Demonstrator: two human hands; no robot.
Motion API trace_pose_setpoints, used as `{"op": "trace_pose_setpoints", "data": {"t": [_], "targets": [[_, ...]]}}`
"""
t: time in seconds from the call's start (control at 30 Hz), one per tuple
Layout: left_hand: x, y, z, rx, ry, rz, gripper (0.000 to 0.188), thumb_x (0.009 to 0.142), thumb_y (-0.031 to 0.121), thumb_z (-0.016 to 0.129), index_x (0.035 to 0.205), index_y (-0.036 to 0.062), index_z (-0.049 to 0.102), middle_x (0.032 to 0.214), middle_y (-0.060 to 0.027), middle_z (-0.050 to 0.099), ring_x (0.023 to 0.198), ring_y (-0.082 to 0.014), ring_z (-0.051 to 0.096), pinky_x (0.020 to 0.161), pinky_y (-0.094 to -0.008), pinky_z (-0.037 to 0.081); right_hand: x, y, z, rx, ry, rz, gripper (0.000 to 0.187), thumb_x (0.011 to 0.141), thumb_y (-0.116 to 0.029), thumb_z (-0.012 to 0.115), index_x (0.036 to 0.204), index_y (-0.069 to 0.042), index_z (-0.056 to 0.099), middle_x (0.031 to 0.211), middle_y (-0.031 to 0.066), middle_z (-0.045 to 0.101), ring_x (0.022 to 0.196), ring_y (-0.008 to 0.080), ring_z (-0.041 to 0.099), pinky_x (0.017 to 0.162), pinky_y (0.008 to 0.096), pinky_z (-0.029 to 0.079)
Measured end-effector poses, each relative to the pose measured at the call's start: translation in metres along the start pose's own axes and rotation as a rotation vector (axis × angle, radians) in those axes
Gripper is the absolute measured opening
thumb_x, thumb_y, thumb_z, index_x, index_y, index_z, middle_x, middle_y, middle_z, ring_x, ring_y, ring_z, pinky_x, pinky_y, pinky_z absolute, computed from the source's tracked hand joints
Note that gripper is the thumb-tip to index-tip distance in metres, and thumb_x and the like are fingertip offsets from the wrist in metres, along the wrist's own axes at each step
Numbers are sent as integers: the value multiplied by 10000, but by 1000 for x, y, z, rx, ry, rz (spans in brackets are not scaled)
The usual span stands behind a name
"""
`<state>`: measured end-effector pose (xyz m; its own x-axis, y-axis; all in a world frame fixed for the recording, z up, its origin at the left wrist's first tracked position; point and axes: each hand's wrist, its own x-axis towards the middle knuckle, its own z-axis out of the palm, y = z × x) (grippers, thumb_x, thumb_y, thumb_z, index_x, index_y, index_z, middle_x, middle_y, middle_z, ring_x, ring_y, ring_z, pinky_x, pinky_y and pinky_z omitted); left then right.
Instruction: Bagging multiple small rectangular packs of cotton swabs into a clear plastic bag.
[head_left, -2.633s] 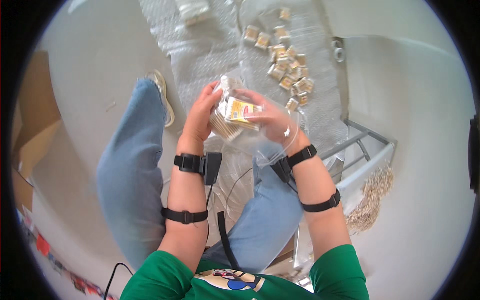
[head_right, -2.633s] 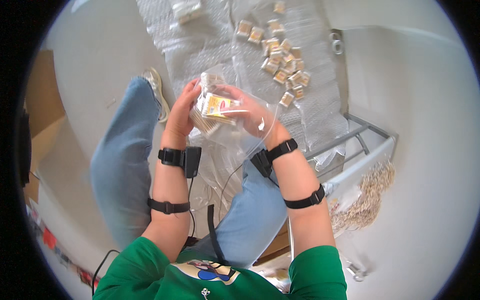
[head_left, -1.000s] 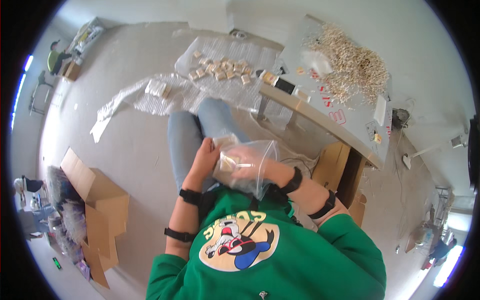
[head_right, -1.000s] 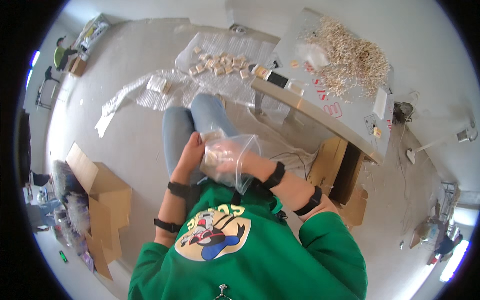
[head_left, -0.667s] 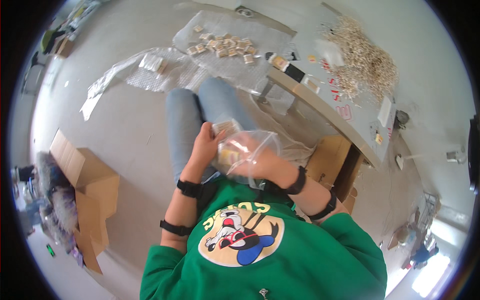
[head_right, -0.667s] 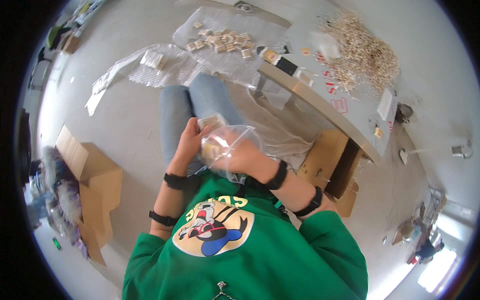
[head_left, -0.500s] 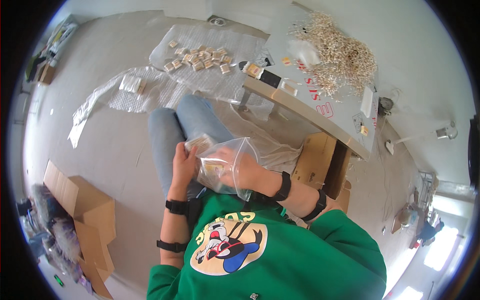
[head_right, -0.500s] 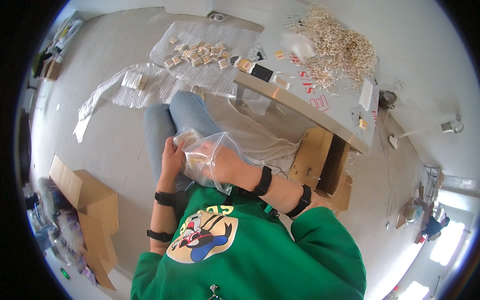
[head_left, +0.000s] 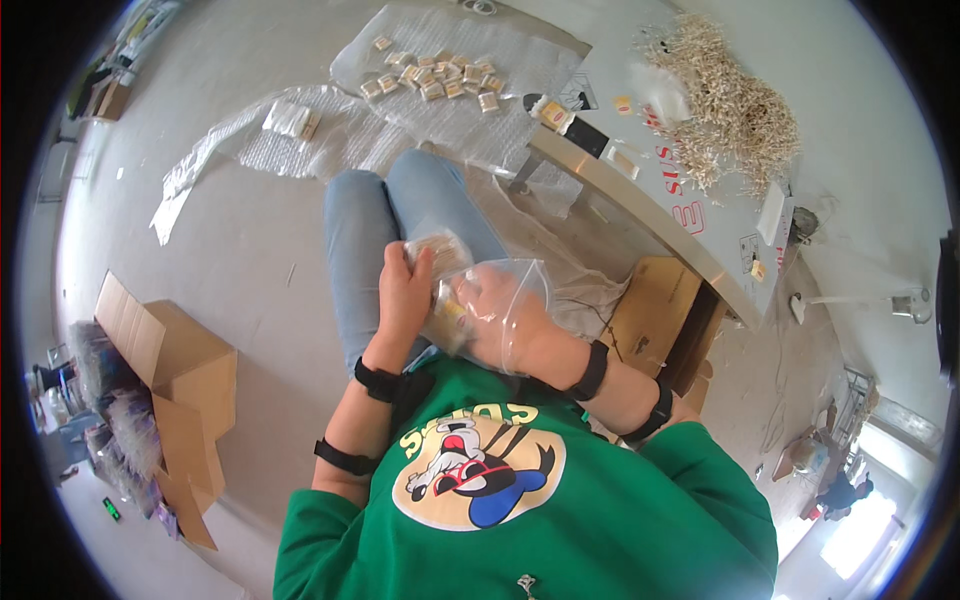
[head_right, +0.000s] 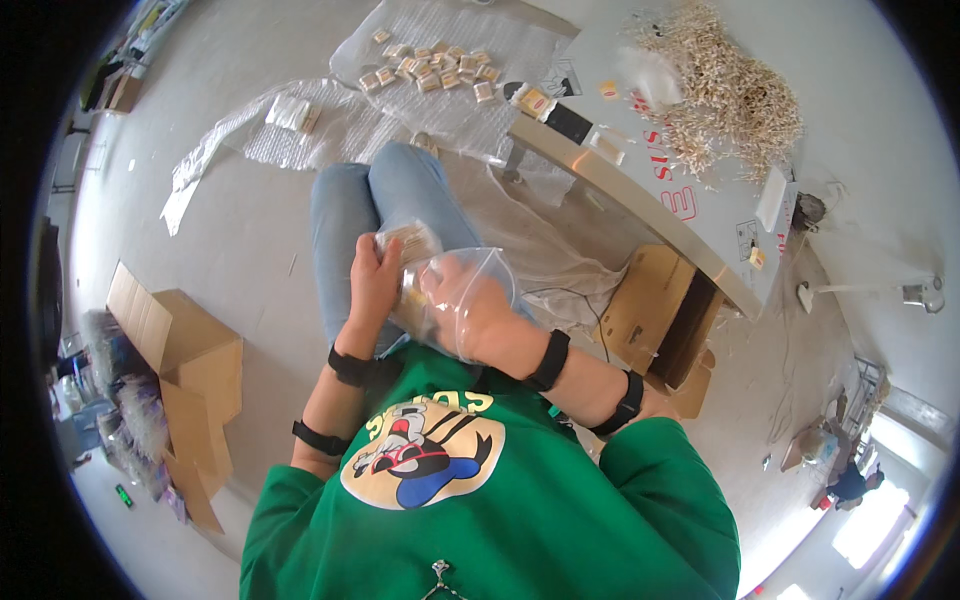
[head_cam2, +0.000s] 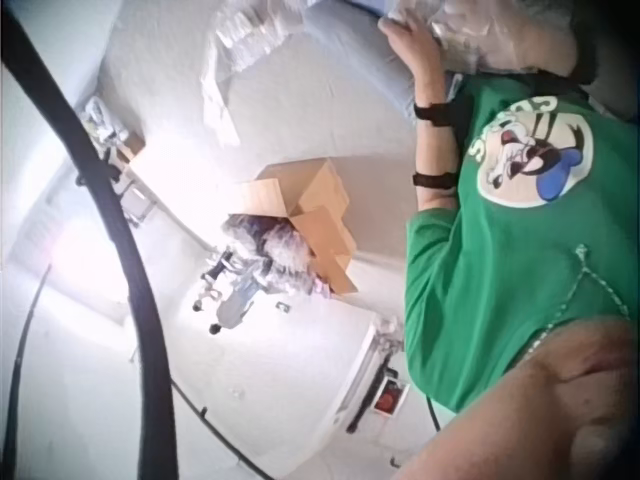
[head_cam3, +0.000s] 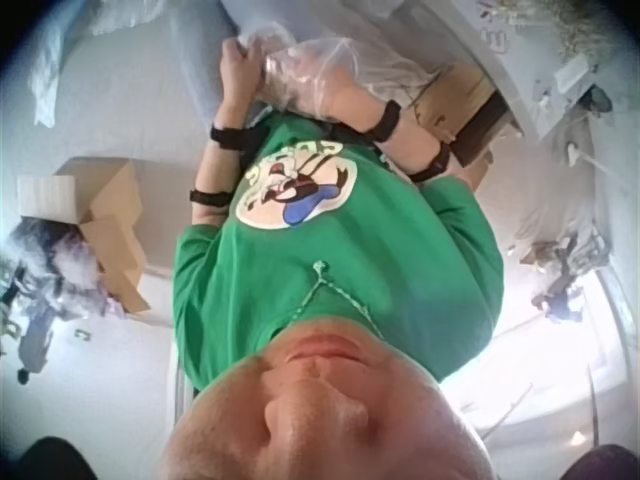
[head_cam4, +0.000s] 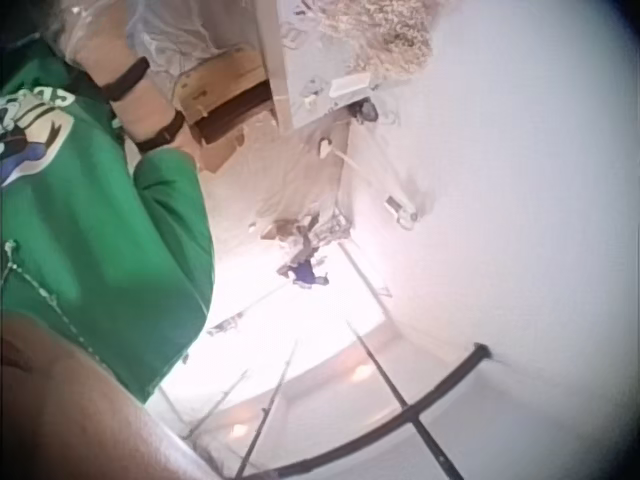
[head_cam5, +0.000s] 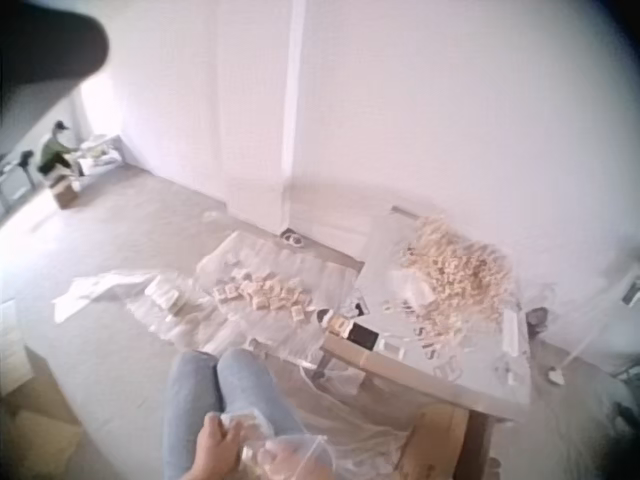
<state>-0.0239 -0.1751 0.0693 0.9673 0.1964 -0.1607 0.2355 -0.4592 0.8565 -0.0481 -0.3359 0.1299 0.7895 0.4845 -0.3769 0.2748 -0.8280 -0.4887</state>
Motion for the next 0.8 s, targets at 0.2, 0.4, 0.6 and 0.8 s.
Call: {"op": "trace_pose_setpoints", "data": {"t": [0.2,0.4,0.6,0.8], "targets": [[1,-32,-1,-173,48,-111,275,932,233,579,972,-19,476,785,-141,560,697,-225,528,648,-364,447,5,-2,-4,139,72,-115,657,635,-371,785,1125,-2,548,1075,189,518,1001,353,560,834,427,482],[1,-29,-1,-158,74,-41,254,949,228,558,992,-9,476,798,-87,543,715,-164,497,661,-316,444,35,-13,24,174,-27,214,469,739,-325,708,1078,-41,552,998,195,583,952,350,599,803,419,502],[9,-34,-7,-152,83,-118,246,957,226,543,998,-9,482,804,-80,541,714,-151,491,664,-305,445,22,16,18,143,86,-132,343,701,-177,664,1012,-41,616,1079,153,538,881,318,598,736,398,516],[21,-55,-8,-255,91,-177,204,965,231,537,988,31,504,749,-19,517,616,-98,451,556,-268,412,-28,43,-51,412,331,-19,381,667,-109,713,1024,-55,589,1077,101,554,946,255,616,766,355,507]]}}
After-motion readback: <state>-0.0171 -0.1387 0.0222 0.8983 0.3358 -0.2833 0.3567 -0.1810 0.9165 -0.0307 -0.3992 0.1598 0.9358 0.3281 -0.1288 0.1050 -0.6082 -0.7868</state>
